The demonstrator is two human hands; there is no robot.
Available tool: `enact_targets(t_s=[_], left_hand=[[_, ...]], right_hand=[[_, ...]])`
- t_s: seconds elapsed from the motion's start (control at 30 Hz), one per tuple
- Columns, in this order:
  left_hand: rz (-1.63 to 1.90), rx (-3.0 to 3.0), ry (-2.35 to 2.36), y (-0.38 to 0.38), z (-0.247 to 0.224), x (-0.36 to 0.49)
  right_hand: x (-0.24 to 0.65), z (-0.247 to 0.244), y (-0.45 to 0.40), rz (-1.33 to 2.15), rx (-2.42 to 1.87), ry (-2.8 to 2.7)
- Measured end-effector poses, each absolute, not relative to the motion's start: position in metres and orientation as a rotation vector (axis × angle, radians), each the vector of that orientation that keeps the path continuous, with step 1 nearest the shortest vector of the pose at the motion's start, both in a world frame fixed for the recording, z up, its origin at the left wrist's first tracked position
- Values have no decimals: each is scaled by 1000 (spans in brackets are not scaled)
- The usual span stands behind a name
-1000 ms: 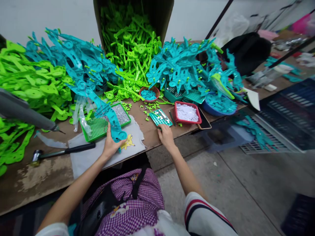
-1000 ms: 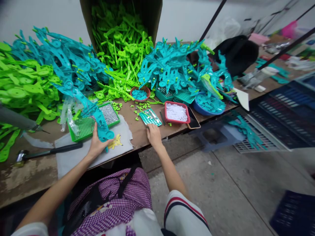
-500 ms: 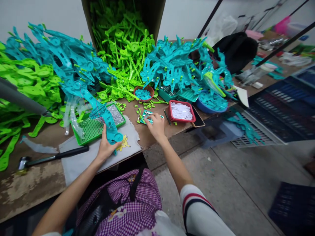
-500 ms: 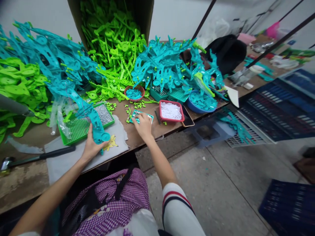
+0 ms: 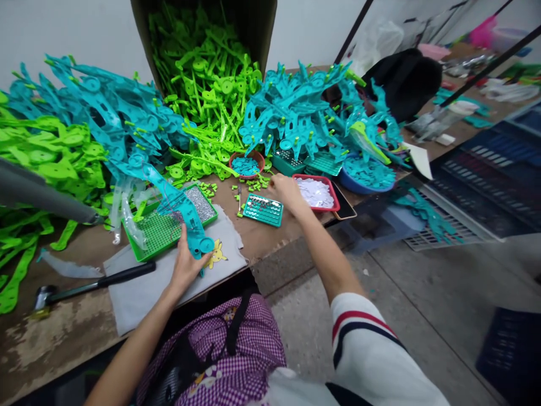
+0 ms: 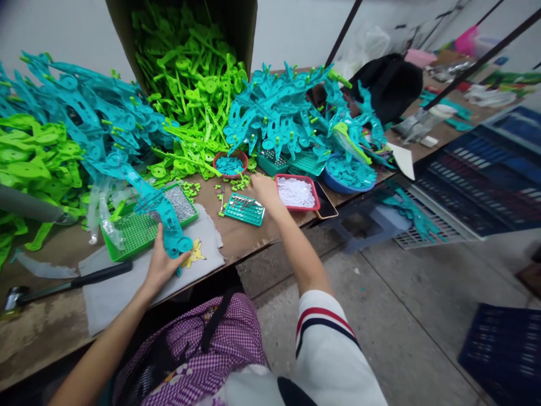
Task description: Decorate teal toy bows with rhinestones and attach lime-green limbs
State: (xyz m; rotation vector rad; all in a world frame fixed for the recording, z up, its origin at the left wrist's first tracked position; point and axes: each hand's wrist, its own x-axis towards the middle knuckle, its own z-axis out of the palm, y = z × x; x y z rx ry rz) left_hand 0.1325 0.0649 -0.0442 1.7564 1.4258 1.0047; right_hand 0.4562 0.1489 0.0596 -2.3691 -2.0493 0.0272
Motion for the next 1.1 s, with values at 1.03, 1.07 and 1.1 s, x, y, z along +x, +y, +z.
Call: enact_targets(t_s=[1.03, 1.07, 1.1], left_hand=[[844, 1810, 1488, 45, -29, 133], [796, 1794, 1475, 41, -22, 134], [741, 1768, 1457, 38, -15, 134]], right_hand=[[470, 74, 129, 125, -2147, -1842], [459, 70, 115, 252, -1976, -1796], [446, 65, 103, 397, -1785, -1750]])
